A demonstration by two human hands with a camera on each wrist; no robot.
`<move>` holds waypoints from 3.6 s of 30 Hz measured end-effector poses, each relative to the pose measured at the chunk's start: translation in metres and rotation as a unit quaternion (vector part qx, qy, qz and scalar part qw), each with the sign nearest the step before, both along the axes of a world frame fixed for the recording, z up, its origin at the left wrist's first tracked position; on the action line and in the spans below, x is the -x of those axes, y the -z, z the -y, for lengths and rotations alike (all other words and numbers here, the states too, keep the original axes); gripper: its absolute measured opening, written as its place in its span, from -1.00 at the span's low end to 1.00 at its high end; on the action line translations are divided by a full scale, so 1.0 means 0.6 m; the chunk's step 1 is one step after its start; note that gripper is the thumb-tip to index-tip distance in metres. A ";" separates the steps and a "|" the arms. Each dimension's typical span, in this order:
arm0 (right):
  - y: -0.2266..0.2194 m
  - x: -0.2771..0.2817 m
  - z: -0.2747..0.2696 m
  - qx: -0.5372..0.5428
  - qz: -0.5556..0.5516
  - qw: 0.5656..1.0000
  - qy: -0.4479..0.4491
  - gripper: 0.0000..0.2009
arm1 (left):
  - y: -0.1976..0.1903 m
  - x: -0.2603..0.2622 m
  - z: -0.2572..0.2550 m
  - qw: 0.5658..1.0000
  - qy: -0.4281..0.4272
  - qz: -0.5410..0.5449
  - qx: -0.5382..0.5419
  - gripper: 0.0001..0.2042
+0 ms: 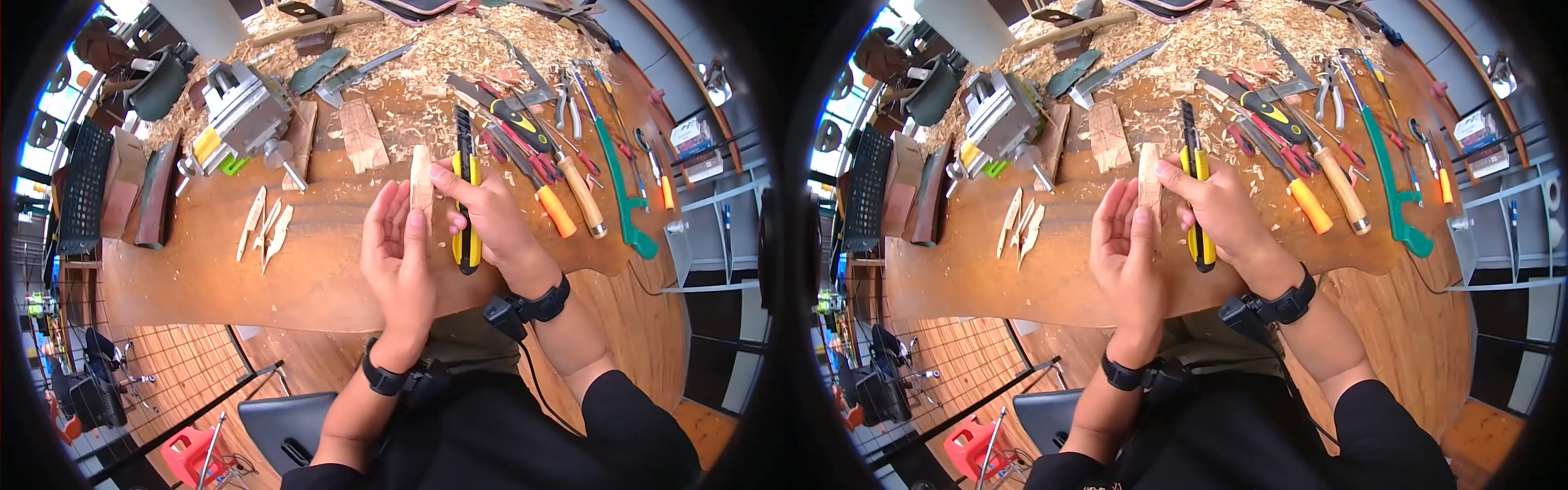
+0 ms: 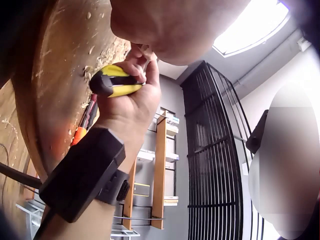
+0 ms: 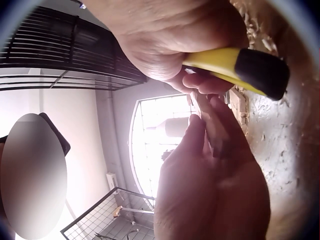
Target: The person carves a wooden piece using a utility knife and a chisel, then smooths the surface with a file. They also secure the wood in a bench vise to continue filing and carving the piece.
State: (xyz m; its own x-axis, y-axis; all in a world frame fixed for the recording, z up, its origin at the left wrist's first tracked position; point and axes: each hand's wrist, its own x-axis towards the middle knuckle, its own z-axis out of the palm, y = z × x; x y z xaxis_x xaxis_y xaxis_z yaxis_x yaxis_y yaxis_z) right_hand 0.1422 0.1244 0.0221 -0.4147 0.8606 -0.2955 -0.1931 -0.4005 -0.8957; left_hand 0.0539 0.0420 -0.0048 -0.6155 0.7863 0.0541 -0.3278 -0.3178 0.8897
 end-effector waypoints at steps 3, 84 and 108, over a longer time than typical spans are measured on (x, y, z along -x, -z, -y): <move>0.001 -0.006 0.000 -0.002 -0.019 1.000 0.009 -0.77 | 0.004 0.017 0.005 0.997 0.041 0.018 0.057 -0.66; -0.143 -0.066 0.049 -0.638 0.475 0.577 -0.187 -0.46 | -0.088 0.016 0.099 0.966 0.131 -0.155 0.157 -0.78; -0.118 -0.068 0.039 -0.585 0.522 0.580 -0.219 -0.49 | -0.075 0.011 0.073 0.959 0.180 -0.044 0.215 -0.51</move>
State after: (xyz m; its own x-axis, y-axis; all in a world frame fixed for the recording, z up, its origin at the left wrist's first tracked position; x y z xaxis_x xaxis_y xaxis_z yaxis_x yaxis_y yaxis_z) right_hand 0.1832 0.1011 0.0928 -0.7899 0.6052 0.0990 0.5910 0.7944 -0.1404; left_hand 0.0473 -0.0018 0.0404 -0.3087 0.9077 -0.2841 -0.2658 0.2045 0.9421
